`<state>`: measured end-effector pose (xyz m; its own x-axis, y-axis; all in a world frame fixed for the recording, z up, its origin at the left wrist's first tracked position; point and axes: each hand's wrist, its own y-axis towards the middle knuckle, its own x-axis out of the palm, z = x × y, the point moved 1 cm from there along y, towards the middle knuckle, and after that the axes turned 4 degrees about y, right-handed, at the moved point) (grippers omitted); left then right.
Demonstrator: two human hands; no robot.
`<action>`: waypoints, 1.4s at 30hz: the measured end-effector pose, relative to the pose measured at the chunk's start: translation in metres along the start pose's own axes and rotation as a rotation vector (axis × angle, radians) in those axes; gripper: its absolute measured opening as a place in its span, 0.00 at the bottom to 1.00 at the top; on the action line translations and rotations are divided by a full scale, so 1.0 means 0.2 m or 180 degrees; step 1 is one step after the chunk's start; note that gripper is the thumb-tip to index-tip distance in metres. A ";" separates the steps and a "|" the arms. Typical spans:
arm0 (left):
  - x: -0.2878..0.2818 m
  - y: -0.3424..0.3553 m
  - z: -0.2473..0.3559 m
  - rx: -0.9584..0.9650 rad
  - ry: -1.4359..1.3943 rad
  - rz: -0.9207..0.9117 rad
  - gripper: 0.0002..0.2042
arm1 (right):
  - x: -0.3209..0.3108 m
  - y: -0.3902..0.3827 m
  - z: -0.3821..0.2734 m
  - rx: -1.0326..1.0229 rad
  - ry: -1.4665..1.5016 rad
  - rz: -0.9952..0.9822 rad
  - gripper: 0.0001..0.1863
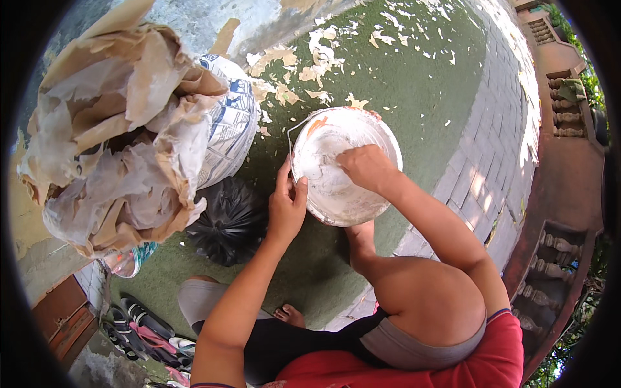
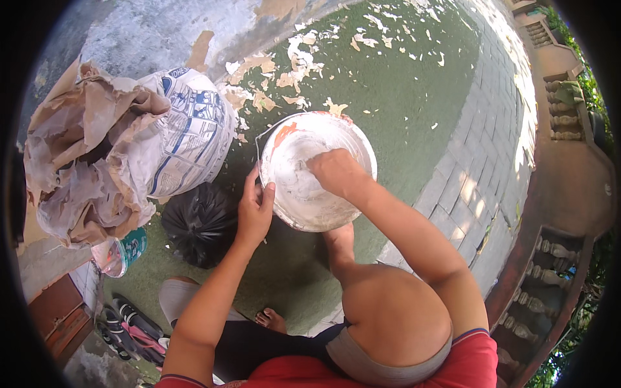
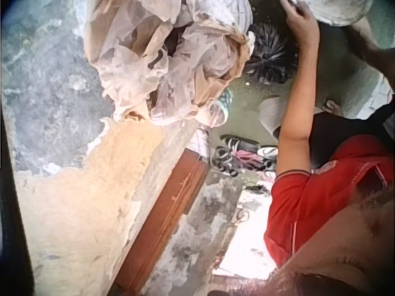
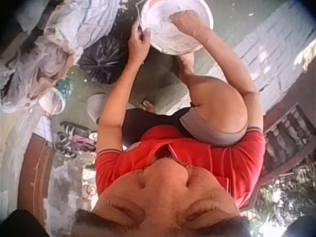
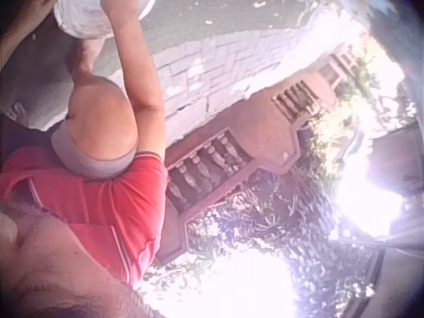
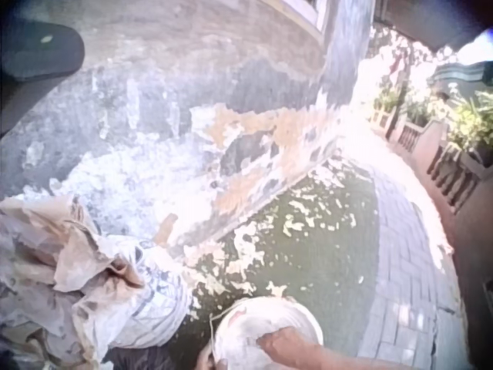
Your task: The person mixes white paint in a bucket using a wooden stick, then takes a green plastic bag from a larger black bag and ties it closed.
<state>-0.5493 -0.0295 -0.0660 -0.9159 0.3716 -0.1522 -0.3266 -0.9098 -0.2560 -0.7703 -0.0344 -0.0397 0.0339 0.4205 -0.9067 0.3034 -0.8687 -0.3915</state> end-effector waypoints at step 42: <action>0.01 -0.20 0.40 -0.0169 -0.0199 0.0281 0.12 | -0.37 -0.20 -0.05 -0.0172 0.1100 -0.0250 0.11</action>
<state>-0.5571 -0.0083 0.0210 -0.9538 0.2767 -0.1169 -0.2327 -0.9269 -0.2946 -0.7751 -0.0284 0.0448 0.3256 0.5571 -0.7639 0.3676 -0.8190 -0.4406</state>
